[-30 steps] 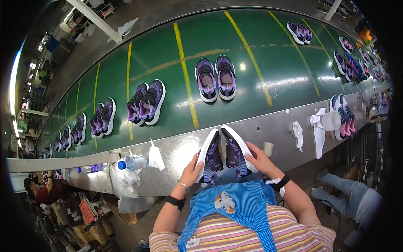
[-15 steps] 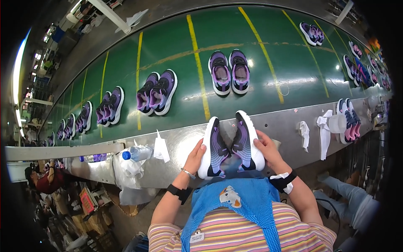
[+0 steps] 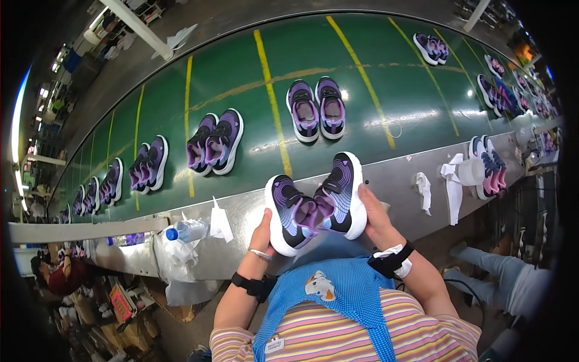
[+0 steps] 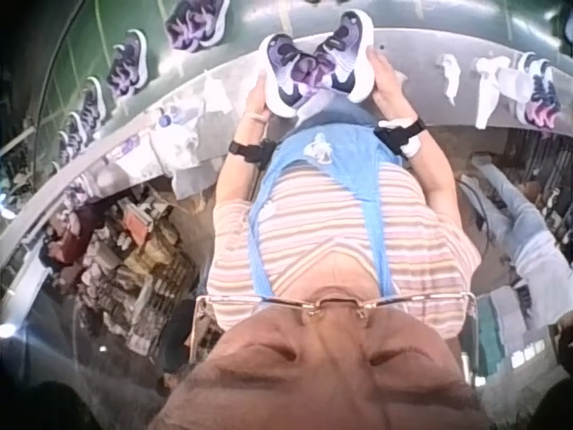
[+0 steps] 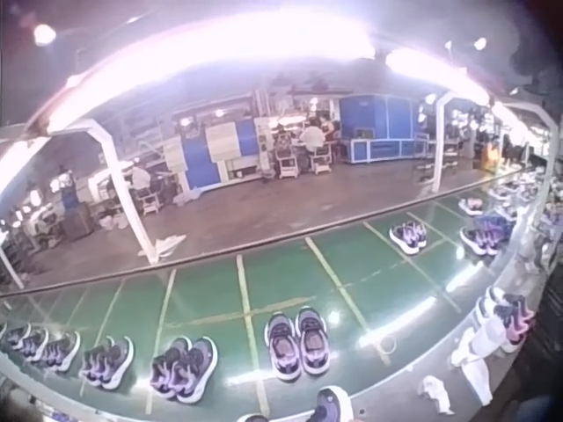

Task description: Inspecting and wiping finished shoes on a production conveyor belt.

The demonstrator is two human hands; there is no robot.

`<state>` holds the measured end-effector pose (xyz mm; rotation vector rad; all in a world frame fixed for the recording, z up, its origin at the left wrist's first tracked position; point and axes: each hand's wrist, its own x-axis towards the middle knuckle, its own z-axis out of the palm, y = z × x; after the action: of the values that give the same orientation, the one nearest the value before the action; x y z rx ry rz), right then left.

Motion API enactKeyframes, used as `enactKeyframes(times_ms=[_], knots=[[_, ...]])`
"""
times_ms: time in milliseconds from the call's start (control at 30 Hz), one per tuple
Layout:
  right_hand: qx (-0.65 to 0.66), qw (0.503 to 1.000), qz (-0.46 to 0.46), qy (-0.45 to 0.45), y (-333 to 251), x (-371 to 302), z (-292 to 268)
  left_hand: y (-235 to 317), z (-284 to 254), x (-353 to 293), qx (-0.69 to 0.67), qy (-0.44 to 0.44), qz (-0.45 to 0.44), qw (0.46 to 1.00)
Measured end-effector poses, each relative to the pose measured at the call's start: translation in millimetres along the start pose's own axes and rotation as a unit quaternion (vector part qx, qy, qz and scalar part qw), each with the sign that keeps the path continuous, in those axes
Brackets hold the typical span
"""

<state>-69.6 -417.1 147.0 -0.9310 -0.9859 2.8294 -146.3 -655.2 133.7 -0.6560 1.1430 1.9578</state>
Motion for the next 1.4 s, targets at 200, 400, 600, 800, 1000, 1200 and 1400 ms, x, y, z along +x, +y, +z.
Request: enactKeyframes(times_ms=[200,400,600,800,1000,1200,1400], knots=[[0.066,0.996,0.037,-0.051,7,4,0,-9,-6,6,-0.097,-0.08,-0.041,0.991],[-0.318,0.943,-0.034,0.088,46,1,-63,-44,9,19,0.017,0.075,0.024,0.997],[-0.689,0.648,-0.294,-0.137,9,-60,-3,-60,1,4,0.214,-0.008,0.08,0.974],[-0.809,0.496,-0.228,-0.215,37,-39,-15,-56,-2,30,0.311,-0.086,0.018,0.946],[-0.794,0.506,-0.264,-0.209,-117,-12,-19,17,49,40,0.547,-0.087,0.3,0.776],[-0.879,0.322,-0.351,-0.002,-268,110,-82,61,159,103,0.731,-0.008,0.458,0.505],[-0.87,0.42,-0.172,0.195,-294,152,-120,57,217,165,0.887,-0.04,0.223,0.403]])
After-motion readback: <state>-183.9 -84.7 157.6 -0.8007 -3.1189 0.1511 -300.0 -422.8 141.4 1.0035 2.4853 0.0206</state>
